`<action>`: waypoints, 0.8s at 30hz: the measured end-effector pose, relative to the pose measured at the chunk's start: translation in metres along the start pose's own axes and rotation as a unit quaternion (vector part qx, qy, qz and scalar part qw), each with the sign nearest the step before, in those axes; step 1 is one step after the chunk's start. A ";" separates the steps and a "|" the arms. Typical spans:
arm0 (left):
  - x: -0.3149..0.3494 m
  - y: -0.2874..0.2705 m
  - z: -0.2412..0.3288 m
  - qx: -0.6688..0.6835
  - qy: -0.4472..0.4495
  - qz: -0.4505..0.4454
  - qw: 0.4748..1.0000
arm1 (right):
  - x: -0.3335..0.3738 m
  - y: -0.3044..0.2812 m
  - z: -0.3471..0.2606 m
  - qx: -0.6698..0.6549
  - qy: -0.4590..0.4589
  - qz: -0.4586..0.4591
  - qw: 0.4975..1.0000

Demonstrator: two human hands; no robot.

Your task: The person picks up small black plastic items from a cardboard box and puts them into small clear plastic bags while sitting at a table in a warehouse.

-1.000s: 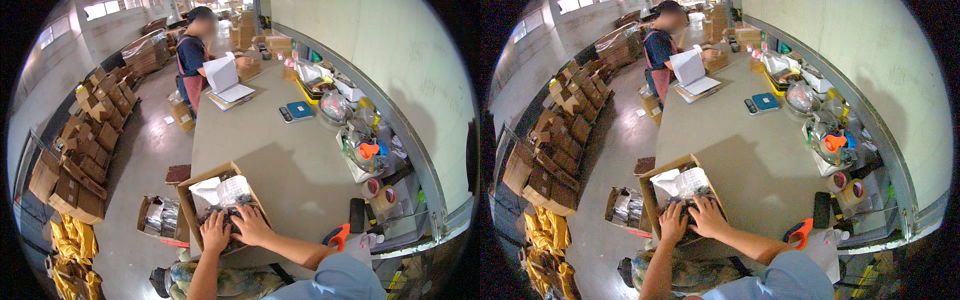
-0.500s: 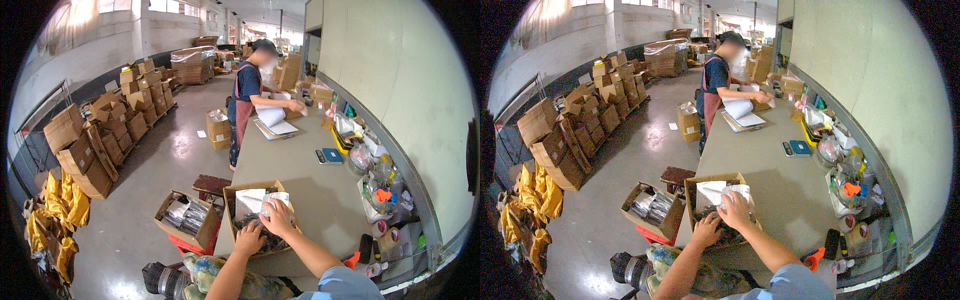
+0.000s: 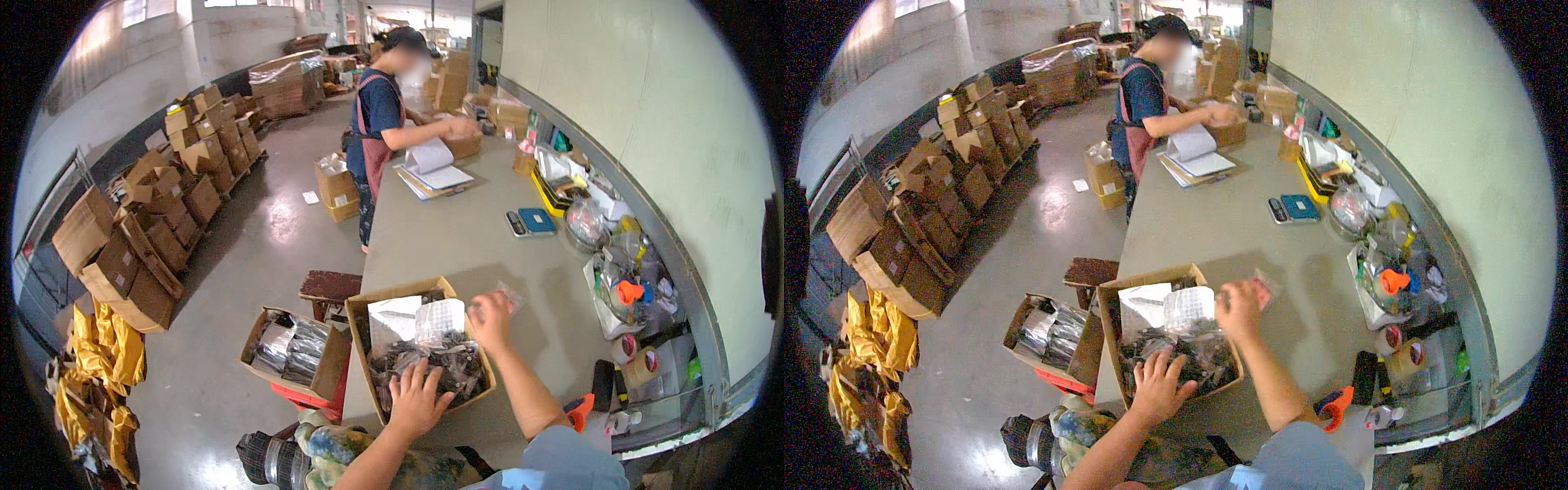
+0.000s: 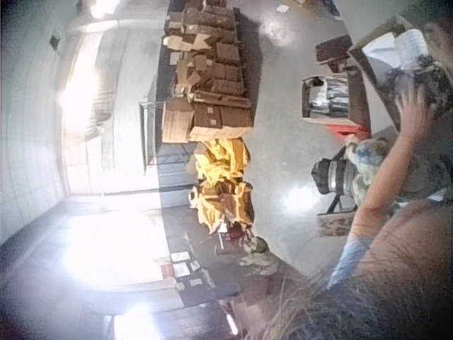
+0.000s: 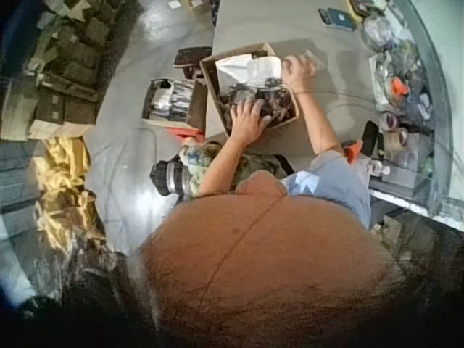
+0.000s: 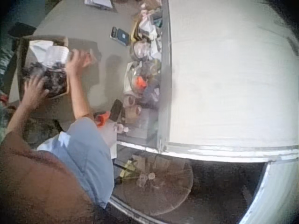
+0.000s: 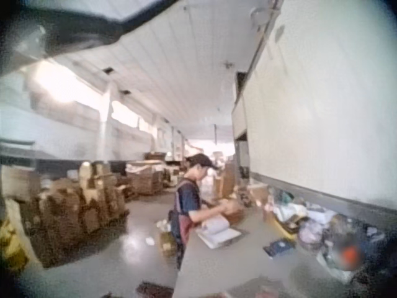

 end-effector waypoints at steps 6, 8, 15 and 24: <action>-0.024 0.016 0.031 -0.057 0.040 -0.052 0.996 | -0.007 0.034 0.214 0.210 0.374 0.048 0.902; -0.024 0.015 0.030 -0.070 0.045 -0.043 0.996 | 0.000 0.042 0.239 0.248 0.389 -0.004 0.887; -0.022 0.004 0.030 -0.066 0.022 -0.024 0.997 | -0.020 -0.015 0.172 -0.157 0.328 -0.100 0.926; -0.020 -0.022 0.016 0.591 0.027 0.169 0.788 | 0.049 -0.113 -0.096 -0.222 -0.100 -0.125 0.962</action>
Point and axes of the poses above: each hand's wrist, its own x-axis away from the middle knuckle, its own y-axis out of the palm, z = x × y, the point moved 5 cm from there along -x, towards the middle knuckle, and after that the axes turned 15 degrees about y, right-handed, at the moved point
